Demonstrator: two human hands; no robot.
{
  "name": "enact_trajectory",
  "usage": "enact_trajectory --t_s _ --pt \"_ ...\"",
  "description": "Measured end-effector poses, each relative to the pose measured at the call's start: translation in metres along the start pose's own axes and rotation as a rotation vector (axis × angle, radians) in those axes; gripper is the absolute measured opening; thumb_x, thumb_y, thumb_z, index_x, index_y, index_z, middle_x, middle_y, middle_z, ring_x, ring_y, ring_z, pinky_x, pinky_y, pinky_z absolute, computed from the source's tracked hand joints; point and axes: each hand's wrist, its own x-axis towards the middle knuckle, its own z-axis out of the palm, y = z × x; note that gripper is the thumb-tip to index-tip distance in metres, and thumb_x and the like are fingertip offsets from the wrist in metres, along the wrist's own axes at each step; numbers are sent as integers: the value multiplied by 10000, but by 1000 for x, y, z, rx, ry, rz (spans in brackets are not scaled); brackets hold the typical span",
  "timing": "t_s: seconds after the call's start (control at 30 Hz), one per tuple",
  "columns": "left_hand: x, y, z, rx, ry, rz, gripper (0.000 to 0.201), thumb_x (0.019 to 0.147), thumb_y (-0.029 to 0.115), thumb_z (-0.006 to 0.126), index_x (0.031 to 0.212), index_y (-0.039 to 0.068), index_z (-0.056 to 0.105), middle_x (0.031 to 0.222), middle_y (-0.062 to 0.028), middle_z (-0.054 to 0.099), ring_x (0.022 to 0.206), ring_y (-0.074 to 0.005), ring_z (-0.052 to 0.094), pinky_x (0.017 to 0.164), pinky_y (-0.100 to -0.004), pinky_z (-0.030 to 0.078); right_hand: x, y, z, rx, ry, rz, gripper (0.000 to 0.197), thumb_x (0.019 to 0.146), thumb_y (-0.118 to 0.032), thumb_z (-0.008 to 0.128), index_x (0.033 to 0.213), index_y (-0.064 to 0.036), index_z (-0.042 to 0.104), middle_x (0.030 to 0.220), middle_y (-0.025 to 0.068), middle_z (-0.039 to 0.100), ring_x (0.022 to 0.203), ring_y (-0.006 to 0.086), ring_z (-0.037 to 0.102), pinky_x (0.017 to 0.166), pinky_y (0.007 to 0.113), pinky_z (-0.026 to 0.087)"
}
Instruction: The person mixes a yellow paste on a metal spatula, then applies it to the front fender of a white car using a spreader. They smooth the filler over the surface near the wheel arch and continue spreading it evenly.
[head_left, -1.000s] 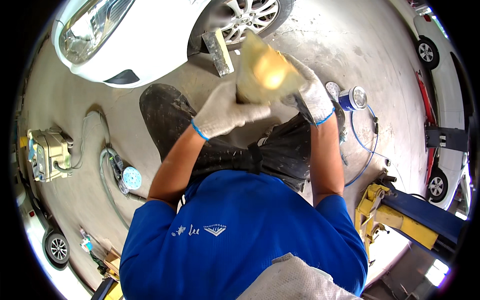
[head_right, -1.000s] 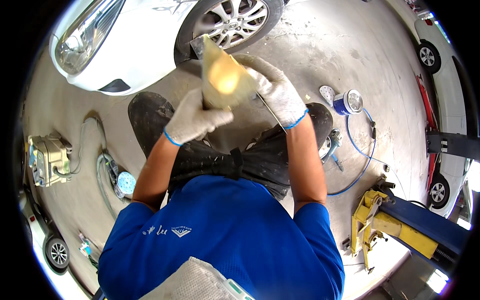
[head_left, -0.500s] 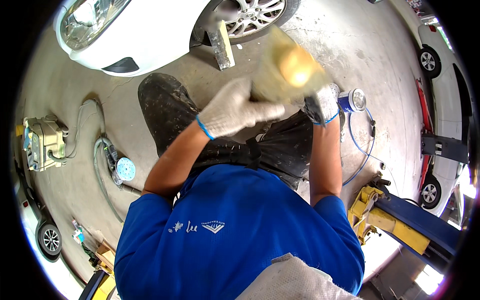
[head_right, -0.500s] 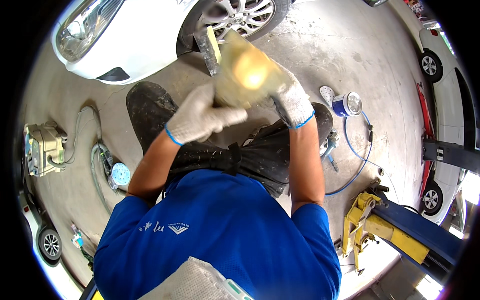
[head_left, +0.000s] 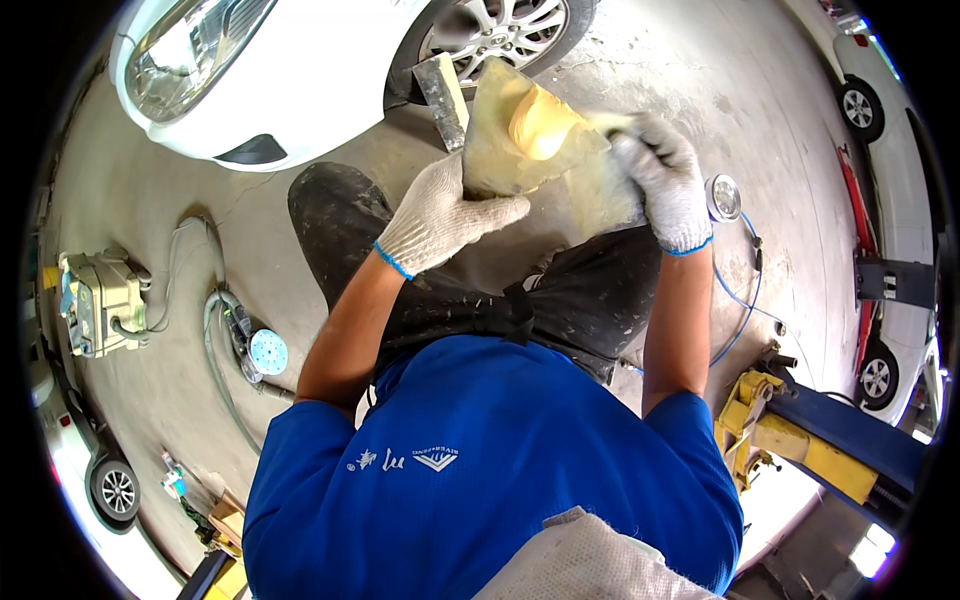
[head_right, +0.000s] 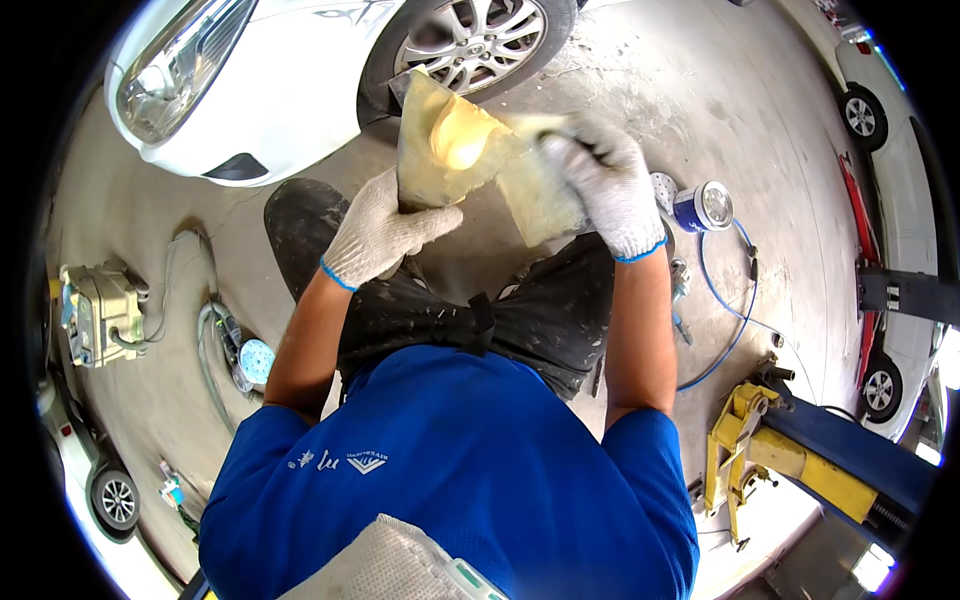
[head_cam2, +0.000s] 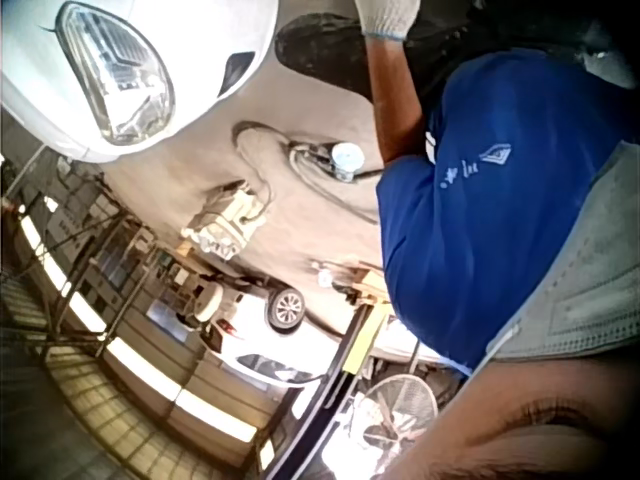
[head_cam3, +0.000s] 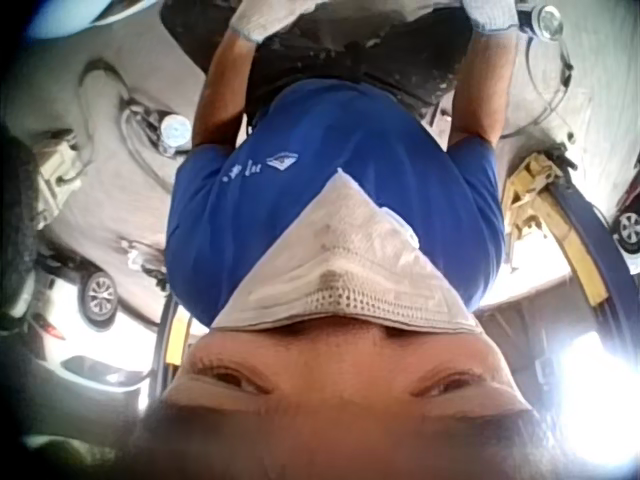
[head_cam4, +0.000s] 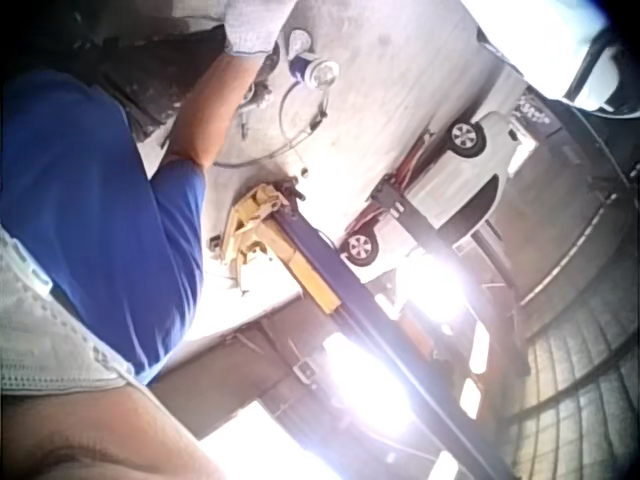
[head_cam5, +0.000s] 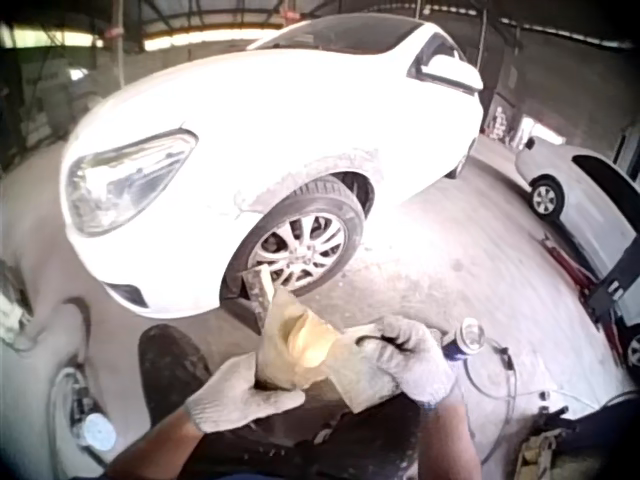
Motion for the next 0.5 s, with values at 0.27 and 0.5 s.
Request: enact_trajectory --t_s 0.27,0.5 --pt "3 -11 -1 -125 153 50 330 896 122 790 1195 34 679 870 -11 700 685 -58 582 613 -249 488 5 13 20 47 17 93 245 987 -139 712 1179 13 730 1056 51 736 933 123 664 837 286 556" --pt "25 -51 8 95 397 415 306 915 90 736 1199 8 660 819 -20 668 632 -68 582 577 -247 484 -21 25 72 385 266 489 475 949 -188 753 1329 69 629 1238 168 702 1109 229 679 975 335 560"
